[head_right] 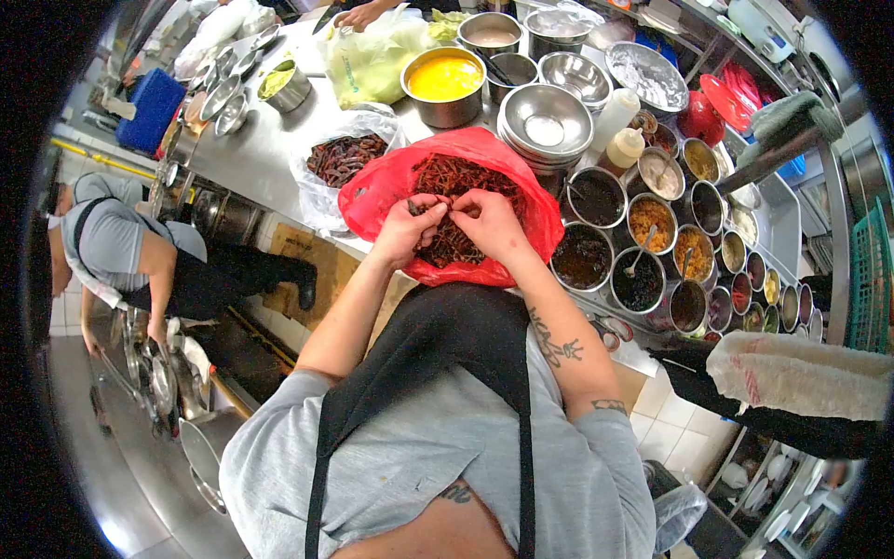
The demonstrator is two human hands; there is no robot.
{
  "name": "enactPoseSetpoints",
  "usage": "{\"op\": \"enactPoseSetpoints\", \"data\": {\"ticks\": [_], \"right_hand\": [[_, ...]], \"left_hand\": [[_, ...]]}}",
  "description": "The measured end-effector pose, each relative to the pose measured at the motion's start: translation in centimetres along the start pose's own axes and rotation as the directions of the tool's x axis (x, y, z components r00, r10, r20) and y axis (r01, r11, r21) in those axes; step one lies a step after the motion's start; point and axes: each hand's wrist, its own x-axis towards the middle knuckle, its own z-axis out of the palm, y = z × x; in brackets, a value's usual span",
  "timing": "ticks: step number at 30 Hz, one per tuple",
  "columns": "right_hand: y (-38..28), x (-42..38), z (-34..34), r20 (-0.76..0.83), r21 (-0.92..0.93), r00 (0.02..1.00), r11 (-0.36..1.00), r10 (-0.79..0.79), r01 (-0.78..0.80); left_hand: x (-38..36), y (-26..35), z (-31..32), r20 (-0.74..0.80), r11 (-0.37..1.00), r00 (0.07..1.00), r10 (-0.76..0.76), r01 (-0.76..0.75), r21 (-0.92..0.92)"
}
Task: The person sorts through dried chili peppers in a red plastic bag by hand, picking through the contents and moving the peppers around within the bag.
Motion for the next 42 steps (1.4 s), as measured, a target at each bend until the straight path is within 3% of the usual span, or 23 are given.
{"op": "enactPoseSetpoints", "data": {"ticks": [4,7,13,20,25,28,31,34,39,42], "right_hand": [[0.0,0.2,0.1,-0.028,0.043,1.0,0.999,-0.014,0.015],[0.6,0.3,0.0,0.035,-0.12,0.999,0.993,0.012,-0.008],[0.8,0.3,0.8,0.017,-0.012,0.999,0.999,0.045,-0.045],[0.3,0.5,0.4,0.02,-0.067,1.0,0.998,0.01,-0.009],[-0.2,0.6,0.2,0.051,-0.019,0.998,1.0,-0.024,0.025],[0.8,1.1,0.0,0.005,0.016,0.997,0.997,-0.079,0.079],[2.4,1.9,-0.2,-0.163,-0.193,0.986,0.981,-0.022,-0.01],[3.0,3.3,-0.6,-0.177,-0.381,0.982,0.925,-0.06,-0.012],[0.4,3.9,-0.2,-0.098,-0.557,0.971,0.796,0.219,-0.236],[0.8,3.9,0.5,-0.129,-0.6,0.988,0.787,0.084,-0.146]], "left_hand": [[0.2,0.4,0.5,-0.02,1.0,1.0,0.015,-0.015,-0.027],[0.3,0.1,0.6,-0.044,0.997,0.999,0.01,-0.014,-0.076],[0.2,-0.1,0.4,-0.02,0.992,0.999,0.043,-0.045,-0.12],[0.5,-0.5,-0.1,-0.011,0.99,0.999,0.053,-0.054,-0.133],[1.0,-0.2,-0.6,0.01,0.883,0.999,-0.033,0.034,-0.467],[1.2,0.1,-1.7,0.028,0.844,0.999,-0.034,0.044,-0.535],[0.5,0.8,-1.7,0.032,0.837,0.997,-0.063,0.071,-0.542],[0.3,0.6,-1.4,0.061,0.879,0.998,-0.025,0.051,-0.474],[0.0,0.6,-0.4,0.009,0.99,0.998,0.062,-0.061,-0.127],[0.0,0.6,0.5,-0.043,0.997,0.996,0.082,-0.083,-0.01]]}}
